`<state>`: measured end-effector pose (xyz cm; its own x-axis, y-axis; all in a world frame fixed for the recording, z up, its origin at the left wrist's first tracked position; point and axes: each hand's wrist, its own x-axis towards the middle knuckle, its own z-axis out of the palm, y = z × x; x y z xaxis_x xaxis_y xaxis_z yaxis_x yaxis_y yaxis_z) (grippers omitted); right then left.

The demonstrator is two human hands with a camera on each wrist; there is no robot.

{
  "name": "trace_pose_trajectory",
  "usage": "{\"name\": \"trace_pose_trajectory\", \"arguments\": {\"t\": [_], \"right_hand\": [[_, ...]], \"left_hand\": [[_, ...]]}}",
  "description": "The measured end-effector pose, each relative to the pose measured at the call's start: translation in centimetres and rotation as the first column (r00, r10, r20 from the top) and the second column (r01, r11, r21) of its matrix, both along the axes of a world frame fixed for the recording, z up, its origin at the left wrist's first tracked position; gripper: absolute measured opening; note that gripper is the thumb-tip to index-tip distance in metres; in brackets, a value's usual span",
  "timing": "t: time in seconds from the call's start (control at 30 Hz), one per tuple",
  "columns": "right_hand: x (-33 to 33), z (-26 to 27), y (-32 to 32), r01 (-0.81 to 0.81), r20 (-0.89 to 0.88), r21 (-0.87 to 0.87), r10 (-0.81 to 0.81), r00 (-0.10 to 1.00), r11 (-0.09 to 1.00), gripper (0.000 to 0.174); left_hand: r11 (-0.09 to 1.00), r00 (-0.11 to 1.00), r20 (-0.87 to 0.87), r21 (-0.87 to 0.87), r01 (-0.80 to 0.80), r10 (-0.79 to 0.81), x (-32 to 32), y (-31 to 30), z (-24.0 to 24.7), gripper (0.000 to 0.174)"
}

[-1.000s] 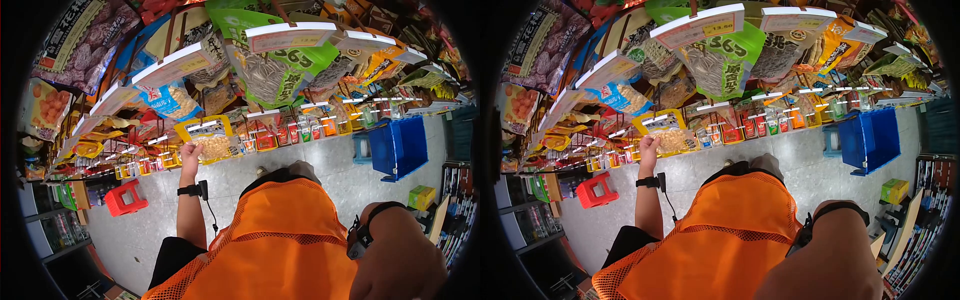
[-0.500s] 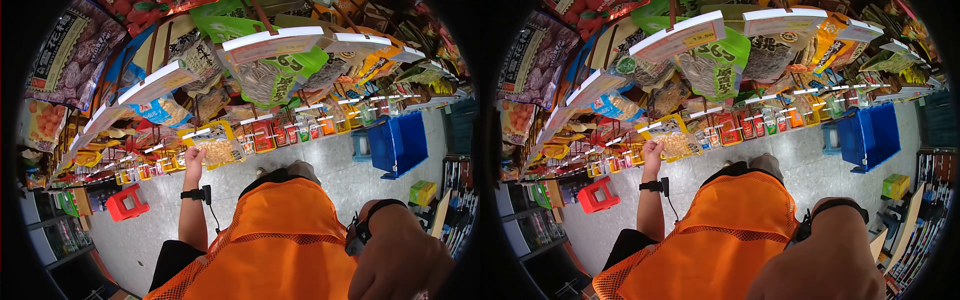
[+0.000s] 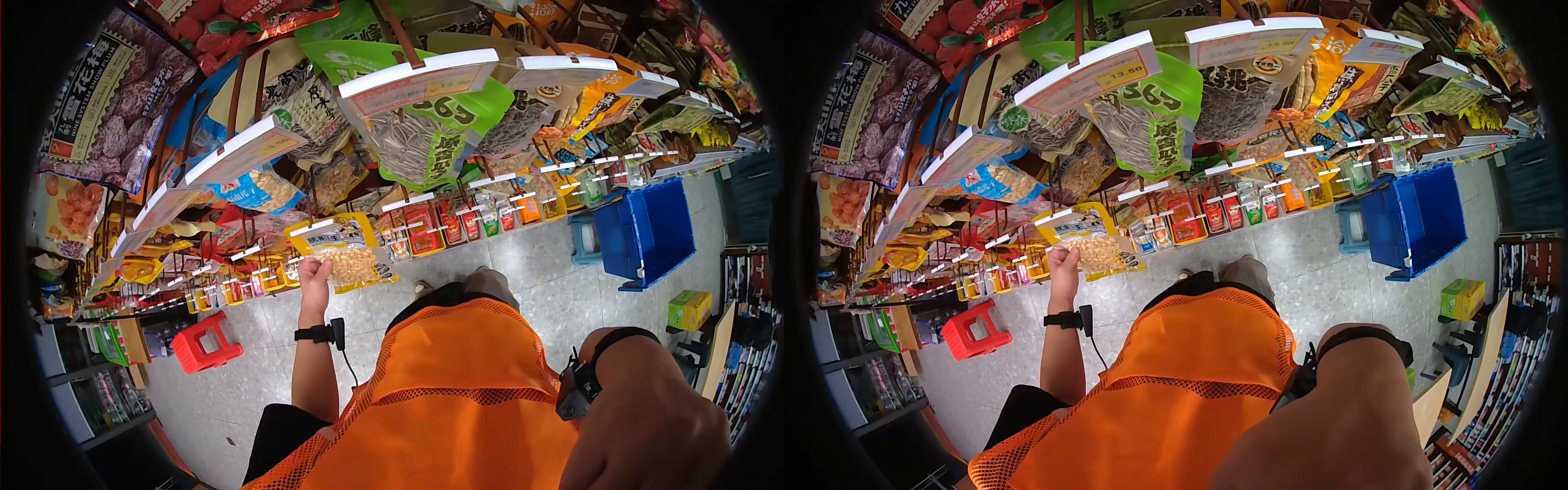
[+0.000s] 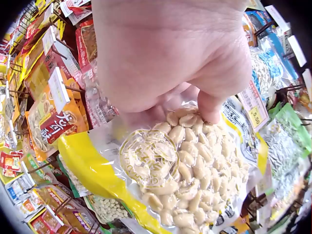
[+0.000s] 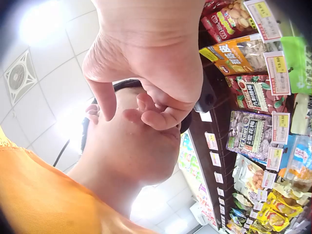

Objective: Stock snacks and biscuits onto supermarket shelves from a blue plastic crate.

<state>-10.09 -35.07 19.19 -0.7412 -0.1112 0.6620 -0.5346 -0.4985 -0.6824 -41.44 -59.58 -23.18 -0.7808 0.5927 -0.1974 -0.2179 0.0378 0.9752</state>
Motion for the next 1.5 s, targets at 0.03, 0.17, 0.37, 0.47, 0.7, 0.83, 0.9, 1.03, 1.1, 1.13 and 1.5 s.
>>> {"name": "trace_pose_trajectory", "arguments": {"t": [0.03, 0.17, 0.37, 0.47, 0.7, 0.83, 0.9, 1.03, 1.1, 1.13, 1.5], "right_hand": [[0.0, 0.0, 0.0, 0.003, 0.001, -0.001, -0.003, 1.0, 1.0, 0.027], [0.1, 0.0, 0.1, 0.021, 0.003, 0.001, -0.021, 1.0, 1.0, 0.027], [0.0, 0.2, 0.1, 0.061, 0.042, 0.032, -0.062, 0.997, 0.998, 0.026], [-0.1, -0.3, 0.8, 0.089, 0.09, 0.141, -0.102, 0.991, 0.986, 0.029], [0.8, -8.1, 3.9, 0.058, 0.268, 0.91, -0.688, 0.674, 0.41, 0.066], [3.7, -21.1, 7.0, -0.252, 0.163, 0.965, -0.92, 0.356, 0.074, 0.074], [7.0, -29.1, 8.7, -0.428, 0.177, 0.903, -0.942, 0.286, 0.04, 0.072], [13.8, -40.1, 7.7, -0.594, 0.357, 0.772, -0.928, 0.106, 0.229, 0.067], [17.0, -43.1, 5.3, -0.557, 0.448, 0.746, -0.894, 0.015, 0.364, 0.066], [18.5, -44.1, 3.8, -0.539, 0.483, 0.73, -0.875, -0.029, 0.42, 0.066], [31.5, -45.4, -1.9, -0.557, 0.489, 0.629, -0.833, -0.26, 0.543, 0.074]], "left_hand": [[1.0, 1.0, 0.001, 0.01, -0.02, 0.02, 0.1, 0.1, 0.5, 0.017], [1.0, 0.999, -0.028, 0.001, -0.018, 0.018, -0.8, -0.2, -0.5, 0.018], [0.988, 0.993, 0.065, 0.124, 0.088, -0.097, -1.4, -0.5, -1.5, 0.019], [0.993, 0.993, 0.107, 0.099, -0.067, 0.056, 0.0, 1.0, 0.4, 0.011], [0.999, 1.0, -0.006, -0.021, 0.025, -0.025, -2.2, 1.5, -0.9, 0.011], [0.991, 0.992, -0.122, -0.125, -0.045, 0.03, -3.1, 3.1, -1.0, 0.013], [0.99, 0.991, -0.114, -0.113, -0.08, 0.067, -3.6, 3.8, -1.3, 0.017], [0.99, 0.987, -0.142, -0.104, -0.091, 0.076, -4.7, 4.4, -1.5, 0.022], [0.983, 0.955, -0.264, -0.082, -0.164, 0.138, -5.2, 4.3, -3.0, 0.024], [0.979, 0.933, -0.321, -0.064, -0.193, 0.163, -5.4, 4.2, -3.6, 0.026], [0.939, 0.772, -0.613, -0.138, -0.316, 0.17, 4.5, 4.1, -6.5, 0.012]]}}
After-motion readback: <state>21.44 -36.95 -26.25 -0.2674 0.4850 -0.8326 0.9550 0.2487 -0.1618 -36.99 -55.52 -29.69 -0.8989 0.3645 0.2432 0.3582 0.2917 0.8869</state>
